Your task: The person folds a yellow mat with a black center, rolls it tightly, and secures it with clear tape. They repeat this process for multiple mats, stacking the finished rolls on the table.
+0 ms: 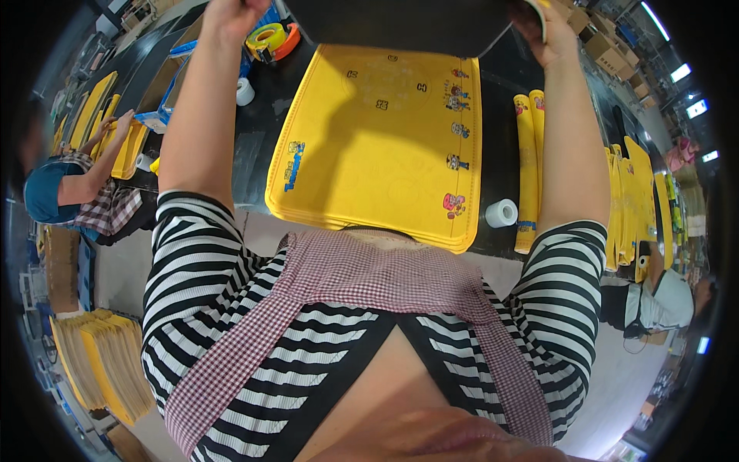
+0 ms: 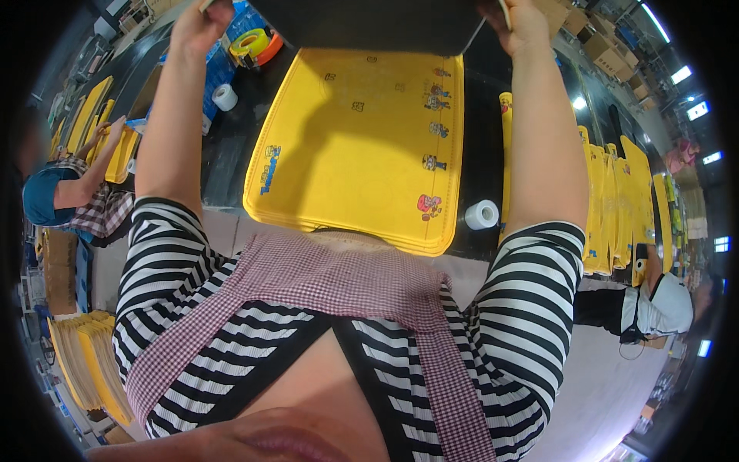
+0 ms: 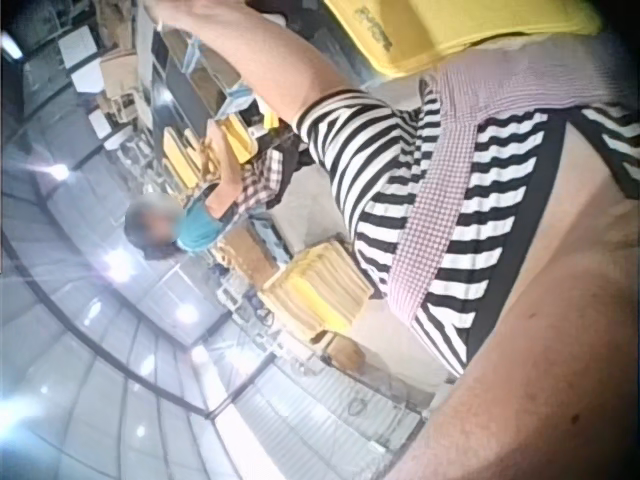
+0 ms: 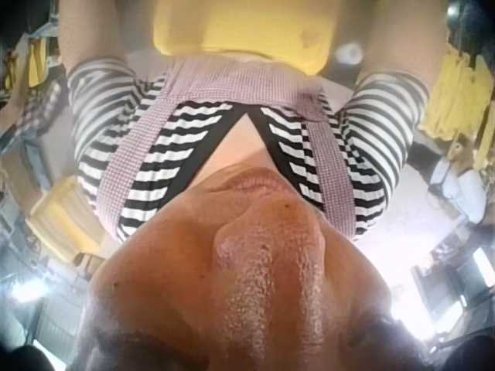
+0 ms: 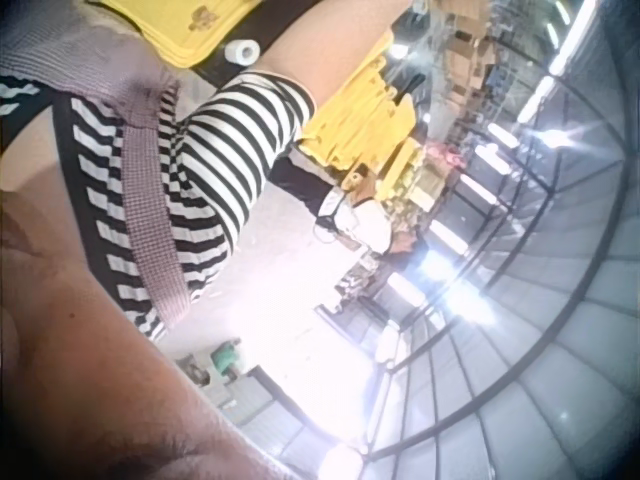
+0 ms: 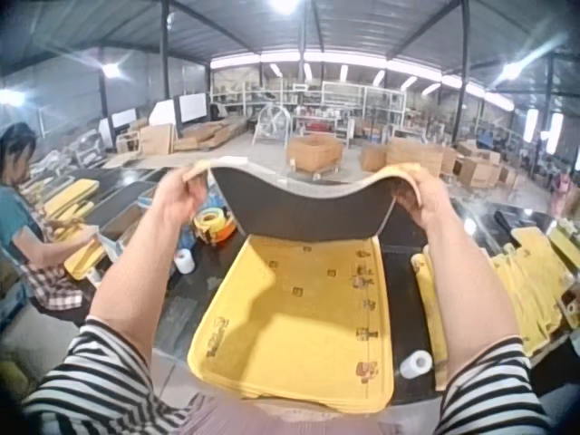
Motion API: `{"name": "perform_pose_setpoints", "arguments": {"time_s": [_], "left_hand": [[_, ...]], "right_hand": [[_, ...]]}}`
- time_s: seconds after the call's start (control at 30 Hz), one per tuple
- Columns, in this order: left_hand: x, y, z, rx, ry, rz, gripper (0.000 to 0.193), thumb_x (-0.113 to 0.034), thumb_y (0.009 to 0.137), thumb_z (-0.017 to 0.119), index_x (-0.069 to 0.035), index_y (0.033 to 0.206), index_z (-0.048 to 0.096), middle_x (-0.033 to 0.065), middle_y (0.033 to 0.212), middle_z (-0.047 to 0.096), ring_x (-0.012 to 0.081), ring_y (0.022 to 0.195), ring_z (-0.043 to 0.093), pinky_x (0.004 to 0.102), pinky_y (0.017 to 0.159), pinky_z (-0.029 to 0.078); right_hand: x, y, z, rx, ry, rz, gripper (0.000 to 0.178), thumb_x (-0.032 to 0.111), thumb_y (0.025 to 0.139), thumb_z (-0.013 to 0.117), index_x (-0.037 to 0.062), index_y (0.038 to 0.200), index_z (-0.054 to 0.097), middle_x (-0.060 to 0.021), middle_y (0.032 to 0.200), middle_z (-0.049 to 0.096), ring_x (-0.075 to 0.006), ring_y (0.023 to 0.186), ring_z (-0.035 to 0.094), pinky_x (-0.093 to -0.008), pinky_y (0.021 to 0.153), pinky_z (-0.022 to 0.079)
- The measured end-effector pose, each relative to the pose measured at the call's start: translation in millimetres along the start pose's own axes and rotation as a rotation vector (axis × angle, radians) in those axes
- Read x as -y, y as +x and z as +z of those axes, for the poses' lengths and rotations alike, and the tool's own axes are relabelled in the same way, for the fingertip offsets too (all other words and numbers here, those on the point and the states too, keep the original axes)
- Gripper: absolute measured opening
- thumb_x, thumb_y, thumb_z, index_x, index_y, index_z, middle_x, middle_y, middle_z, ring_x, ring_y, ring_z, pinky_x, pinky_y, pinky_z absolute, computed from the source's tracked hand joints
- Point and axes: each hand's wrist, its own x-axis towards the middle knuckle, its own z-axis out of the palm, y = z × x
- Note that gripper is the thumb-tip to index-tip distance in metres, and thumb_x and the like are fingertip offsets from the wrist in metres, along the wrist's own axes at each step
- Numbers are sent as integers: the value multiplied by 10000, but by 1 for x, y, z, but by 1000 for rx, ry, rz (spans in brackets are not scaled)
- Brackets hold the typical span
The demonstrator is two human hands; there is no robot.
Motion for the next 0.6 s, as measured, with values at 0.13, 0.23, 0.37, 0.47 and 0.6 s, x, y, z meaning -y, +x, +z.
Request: {"name": "perform_pose_setpoints", "arguments": {"time_s": [0.13, 0.23, 0.37, 0.47, 0.6], "left_hand": [[-14, -16, 77, -64, 361, 452, 237, -160, 1021, 619, -7, 1201, 631, 90, 1053, 704, 169, 950, 698, 306, 823, 583], [46, -78, 123, -442, 517, 562, 421, -122, 973, 688, -7, 1359, 566, 128, 1250, 655, 242, 1158, 664, 351, 983, 557], [114, -177, 120, -527, 605, 307, 614, -117, 925, 711, 9, 1479, 477, 157, 1357, 636, 270, 1240, 643, 398, 1080, 509], [136, -225, 117, -568, 513, 206, 577, -109, 928, 697, 26, 1451, 492, 174, 1326, 656, 275, 1179, 678, 400, 1042, 541], [125, -239, 145, -515, 380, 227, 519, -137, 958, 677, 30, 1420, 509, 201, 1280, 674, 288, 1100, 714, 406, 973, 584]], "right_hand": [[32, -37, 12, -110, 52, -376, 335, 156, 1059, 574, 28, 1368, 564, -149, 1282, 685, -268, 1191, 684, -425, 1043, 570], [27, -114, 8, -167, -19, -329, 341, 138, 1066, 542, 26, 1387, 535, -147, 1284, 669, -255, 1124, 681, -406, 1000, 566], [-40, -212, -11, -192, -130, -76, 333, 106, 1043, 560, 10, 1362, 548, -129, 1208, 691, -240, 986, 722, -383, 863, 613], [-81, -276, -25, -82, -120, 69, 361, 158, 1050, 547, -8, 1371, 541, -125, 1189, 694, -188, 945, 698, -329, 844, 581], [-56, -305, 14, -43, 5, -6, 354, 111, 1015, 597, -27, 1340, 572, -149, 1215, 685, -225, 1037, 708, -358, 902, 592]]}}
